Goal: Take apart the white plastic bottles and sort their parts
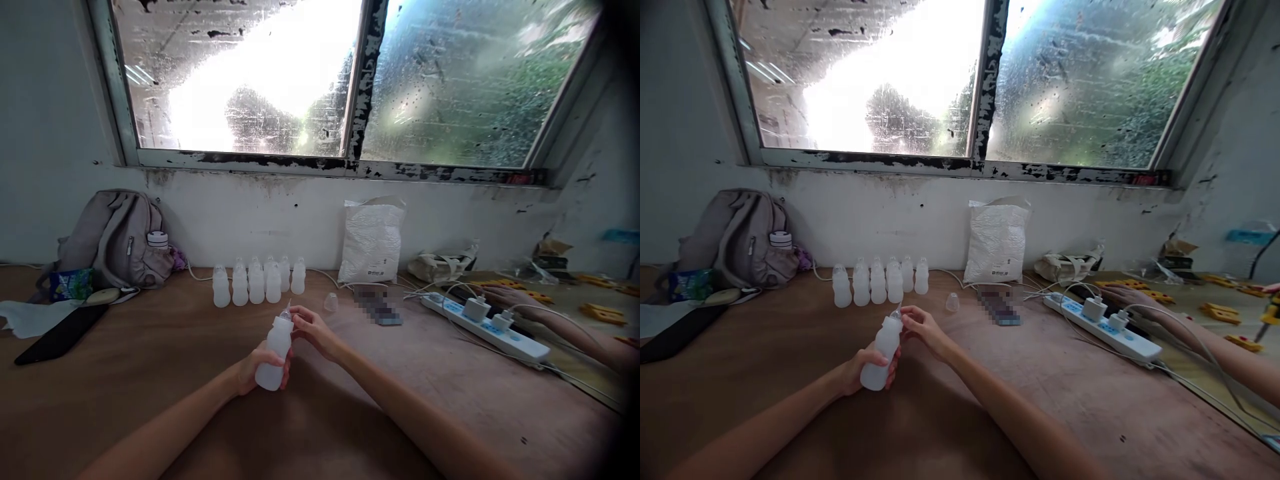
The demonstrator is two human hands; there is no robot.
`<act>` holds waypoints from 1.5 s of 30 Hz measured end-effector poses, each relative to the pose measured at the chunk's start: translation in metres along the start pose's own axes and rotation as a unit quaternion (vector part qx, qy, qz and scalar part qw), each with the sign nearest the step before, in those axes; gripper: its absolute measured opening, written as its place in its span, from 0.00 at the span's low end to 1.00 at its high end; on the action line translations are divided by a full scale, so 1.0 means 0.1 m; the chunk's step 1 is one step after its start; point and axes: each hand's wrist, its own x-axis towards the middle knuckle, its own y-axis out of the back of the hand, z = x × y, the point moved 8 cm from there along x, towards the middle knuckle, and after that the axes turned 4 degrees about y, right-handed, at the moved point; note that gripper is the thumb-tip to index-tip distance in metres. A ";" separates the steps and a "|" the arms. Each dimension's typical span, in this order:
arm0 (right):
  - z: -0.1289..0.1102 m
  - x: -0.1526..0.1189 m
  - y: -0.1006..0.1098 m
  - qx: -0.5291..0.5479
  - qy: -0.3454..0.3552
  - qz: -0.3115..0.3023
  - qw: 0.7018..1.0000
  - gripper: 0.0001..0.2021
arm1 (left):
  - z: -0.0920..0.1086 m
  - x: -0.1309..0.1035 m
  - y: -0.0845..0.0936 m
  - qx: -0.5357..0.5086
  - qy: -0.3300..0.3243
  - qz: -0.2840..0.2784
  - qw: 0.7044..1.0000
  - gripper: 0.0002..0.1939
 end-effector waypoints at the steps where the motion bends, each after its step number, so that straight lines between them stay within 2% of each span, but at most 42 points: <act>1: -0.02 0.00 -0.05 -0.010 0.003 -0.014 1.000 0.18 | 0.00 0.00 0.00 0.000 0.000 0.000 1.000 0.12; 3: -0.03 0.00 -0.08 -0.035 0.004 -0.020 0.999 0.18 | 0.01 0.00 0.02 -0.006 0.000 0.009 1.000 0.12; 7: 0.01 0.02 0.12 -0.101 -0.001 0.042 0.994 0.18 | 0.06 0.01 0.11 -0.015 -0.012 0.046 0.999 0.12; 9: 0.00 0.02 0.15 -0.106 0.001 0.056 0.993 0.19 | 0.07 0.02 0.15 -0.013 -0.016 0.058 0.998 0.12; 15: -0.10 0.00 -0.16 -0.063 0.030 -0.017 0.997 0.19 | 0.07 0.02 0.13 0.011 -0.006 0.067 0.998 0.11; 17: -0.07 0.00 -0.16 -0.061 0.019 -0.018 0.998 0.18 | 0.07 0.01 0.11 0.021 0.002 0.066 0.998 0.12; 23: 0.01 -0.01 0.05 -0.039 -0.023 0.001 0.999 0.18 | 0.06 0.03 0.11 0.022 0.003 0.054 0.998 0.12; 28: -0.09 -0.01 -0.11 -0.024 -0.003 -0.016 1.000 0.16 | 0.02 0.03 0.10 0.046 0.029 0.057 0.997 0.11; 32: -0.15 -0.01 -0.16 -0.046 0.024 0.019 0.998 0.15 | 0.04 0.02 0.07 0.053 0.030 0.054 0.997 0.11; 35: -0.14 -0.02 -0.13 -0.019 0.022 0.038 0.999 0.16 | 0.04 0.04 0.08 0.048 0.035 0.061 0.996 0.11; 45: -0.06 -0.02 -0.17 0.107 -0.031 0.017 0.994 0.19 | 0.04 0.04 0.06 0.047 0.030 0.064 0.996 0.12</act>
